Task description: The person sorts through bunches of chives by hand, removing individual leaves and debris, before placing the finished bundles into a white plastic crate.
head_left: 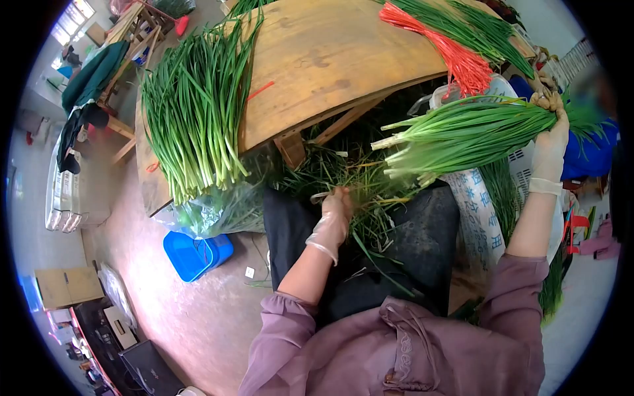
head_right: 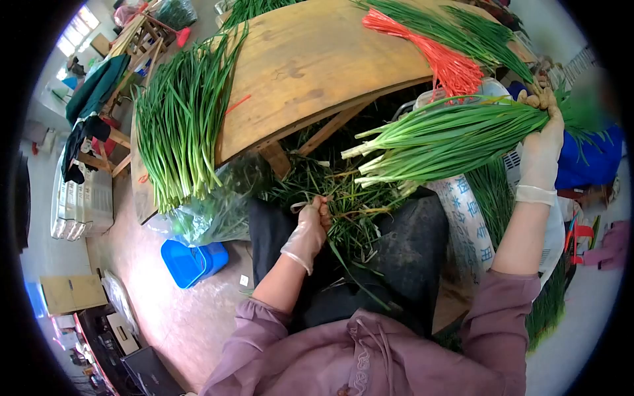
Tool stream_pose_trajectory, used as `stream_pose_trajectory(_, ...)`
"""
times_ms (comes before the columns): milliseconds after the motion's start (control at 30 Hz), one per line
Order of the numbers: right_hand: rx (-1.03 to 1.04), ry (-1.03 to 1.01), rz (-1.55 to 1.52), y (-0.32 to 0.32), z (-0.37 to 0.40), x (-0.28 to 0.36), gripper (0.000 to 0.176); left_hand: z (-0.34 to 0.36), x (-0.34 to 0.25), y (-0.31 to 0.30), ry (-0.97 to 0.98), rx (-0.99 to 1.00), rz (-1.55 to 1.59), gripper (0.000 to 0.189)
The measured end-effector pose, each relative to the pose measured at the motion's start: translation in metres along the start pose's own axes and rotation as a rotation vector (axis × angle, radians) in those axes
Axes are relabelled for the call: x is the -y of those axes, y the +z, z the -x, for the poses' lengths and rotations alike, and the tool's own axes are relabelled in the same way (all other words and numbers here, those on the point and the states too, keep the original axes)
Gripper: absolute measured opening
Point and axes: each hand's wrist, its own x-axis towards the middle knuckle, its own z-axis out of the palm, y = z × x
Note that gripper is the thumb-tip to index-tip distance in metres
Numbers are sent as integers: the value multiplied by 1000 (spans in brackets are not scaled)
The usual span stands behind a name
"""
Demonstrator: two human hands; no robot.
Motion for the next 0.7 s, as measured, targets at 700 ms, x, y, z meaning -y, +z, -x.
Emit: stream_pose_trajectory(700,-55,29,108,23,34,-35,28,81,-36,62,61,533,-96,25)
